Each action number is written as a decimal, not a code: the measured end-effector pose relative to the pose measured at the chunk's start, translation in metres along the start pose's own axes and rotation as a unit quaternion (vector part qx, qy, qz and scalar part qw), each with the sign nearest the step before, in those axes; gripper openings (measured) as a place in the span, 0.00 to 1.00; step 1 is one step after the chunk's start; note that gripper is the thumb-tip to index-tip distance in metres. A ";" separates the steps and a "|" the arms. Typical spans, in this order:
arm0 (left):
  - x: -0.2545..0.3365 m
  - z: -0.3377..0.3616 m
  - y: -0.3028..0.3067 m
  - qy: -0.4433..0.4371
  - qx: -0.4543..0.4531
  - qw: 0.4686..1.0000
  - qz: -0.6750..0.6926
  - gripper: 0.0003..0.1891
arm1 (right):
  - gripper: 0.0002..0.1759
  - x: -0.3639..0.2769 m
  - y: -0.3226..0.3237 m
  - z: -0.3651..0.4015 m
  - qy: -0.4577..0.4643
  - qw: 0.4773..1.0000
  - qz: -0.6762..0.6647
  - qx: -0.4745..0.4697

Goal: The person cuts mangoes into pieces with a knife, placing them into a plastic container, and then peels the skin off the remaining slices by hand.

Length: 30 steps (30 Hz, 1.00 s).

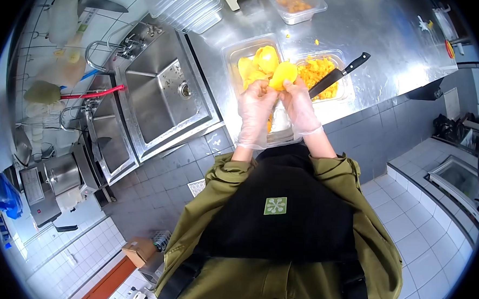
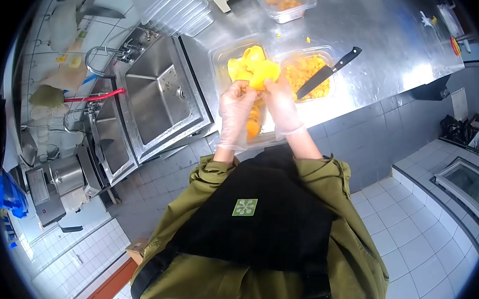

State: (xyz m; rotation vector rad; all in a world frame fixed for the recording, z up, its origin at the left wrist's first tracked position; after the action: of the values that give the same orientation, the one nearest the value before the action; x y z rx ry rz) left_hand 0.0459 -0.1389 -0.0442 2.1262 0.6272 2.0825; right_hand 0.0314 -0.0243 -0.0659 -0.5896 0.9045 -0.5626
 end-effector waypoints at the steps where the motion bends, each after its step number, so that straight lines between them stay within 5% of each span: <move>1: 0.000 0.000 0.000 -0.004 0.003 1.000 -0.003 0.09 | 0.22 0.000 -0.002 0.001 -0.007 1.000 -0.018 -0.018; 6: -0.001 0.002 0.000 0.021 -0.014 0.998 0.051 0.06 | 0.22 0.004 -0.004 0.002 -0.030 0.991 -0.097 -0.090; 8: -0.012 0.001 -0.001 0.026 -0.016 0.996 0.085 0.06 | 0.24 0.014 0.009 -0.010 -0.018 0.995 0.015 -0.097; 9: 0.000 0.002 0.003 -0.030 -0.011 0.999 -0.018 0.05 | 0.25 0.013 0.005 -0.011 -0.011 0.992 0.071 -0.100; 12: 0.038 0.000 0.010 -0.203 -0.012 0.944 -0.261 0.03 | 0.23 0.011 -0.009 -0.007 -0.117 0.961 -0.196 -0.156; 15: 0.053 0.000 0.012 -0.354 -0.093 0.858 -0.360 0.02 | 0.20 -0.015 -0.039 0.019 -0.167 0.970 -0.160 -0.078; 18: 0.063 0.009 0.011 -0.387 -0.176 0.828 -0.365 0.03 | 0.18 0.002 -0.019 0.002 -0.096 0.995 0.041 -0.001; 21: 0.063 0.009 0.015 -0.328 -0.150 0.893 -0.270 0.04 | 0.19 0.002 -0.016 0.000 -0.081 0.996 0.031 -0.032; 30: 0.048 0.018 0.017 -0.149 -0.030 0.972 -0.180 0.06 | 0.21 -0.002 -0.012 0.002 -0.008 0.996 -0.006 -0.084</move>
State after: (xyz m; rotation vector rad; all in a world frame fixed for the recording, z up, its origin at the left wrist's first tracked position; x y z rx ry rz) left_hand 0.0664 -0.1335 0.0052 2.0473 0.8217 1.5395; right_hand 0.0298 -0.0313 -0.0557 -0.7503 0.9390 -0.4942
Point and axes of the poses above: each hand's wrist, its own z-axis away from the middle knuckle, its own y-axis out of the back of the hand, x = y × z, the point moved 4 cm from there along -z, towards the middle knuckle, and after that the axes turned 12 degrees about -y, right-handed, at the moved point
